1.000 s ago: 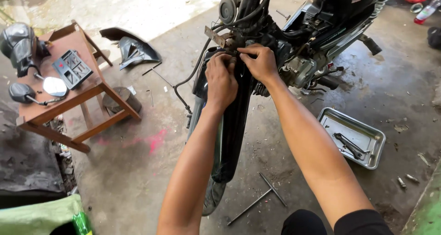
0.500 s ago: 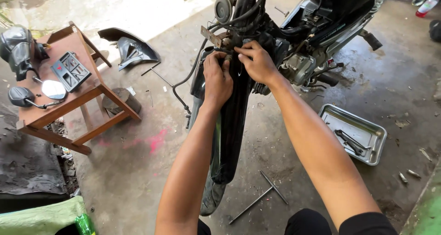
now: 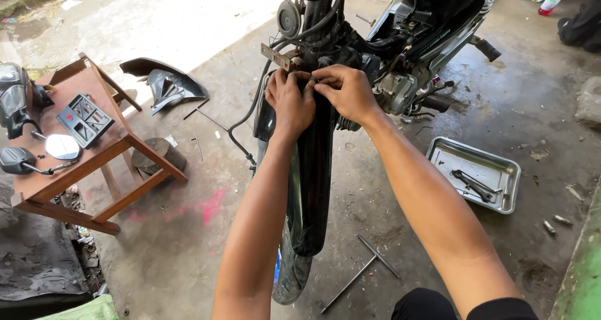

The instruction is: Repairing and adjusting the front fender and bodywork of a motorcycle using hand tools

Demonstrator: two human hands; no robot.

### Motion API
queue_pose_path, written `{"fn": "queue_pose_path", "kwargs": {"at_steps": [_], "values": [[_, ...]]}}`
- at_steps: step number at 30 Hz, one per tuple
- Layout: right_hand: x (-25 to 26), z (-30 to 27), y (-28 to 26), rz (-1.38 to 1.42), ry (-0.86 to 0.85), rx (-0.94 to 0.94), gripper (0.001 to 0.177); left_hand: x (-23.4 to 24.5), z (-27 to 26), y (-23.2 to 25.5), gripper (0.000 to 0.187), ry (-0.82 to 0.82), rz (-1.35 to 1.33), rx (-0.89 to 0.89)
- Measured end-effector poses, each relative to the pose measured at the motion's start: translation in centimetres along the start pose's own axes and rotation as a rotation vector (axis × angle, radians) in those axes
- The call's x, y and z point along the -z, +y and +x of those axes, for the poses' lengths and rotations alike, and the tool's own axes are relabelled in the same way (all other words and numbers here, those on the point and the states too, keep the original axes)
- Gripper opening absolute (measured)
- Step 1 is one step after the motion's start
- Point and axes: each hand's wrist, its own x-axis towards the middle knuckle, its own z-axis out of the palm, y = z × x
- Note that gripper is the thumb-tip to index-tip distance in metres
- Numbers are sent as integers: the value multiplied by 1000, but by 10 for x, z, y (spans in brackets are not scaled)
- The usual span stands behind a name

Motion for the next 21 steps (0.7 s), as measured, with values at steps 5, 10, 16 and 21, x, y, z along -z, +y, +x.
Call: {"fn": "queue_pose_path", "kwargs": {"at_steps": [5, 10, 16, 21], "values": [[0, 0, -3, -93, 30, 19, 27, 0, 0, -3, 21, -7, -6, -4], [-2, 2, -7, -222, 28, -16, 30, 5, -1, -4, 22, -5, -42, 12], [-3, 7, 4, -230, 26, -64, 32, 13, -4, -1, 24, -38, -76, 8], [1, 16, 32, -325, 74, -51, 30, 30, -22, -4, 40, 14, -114, -50]]}}
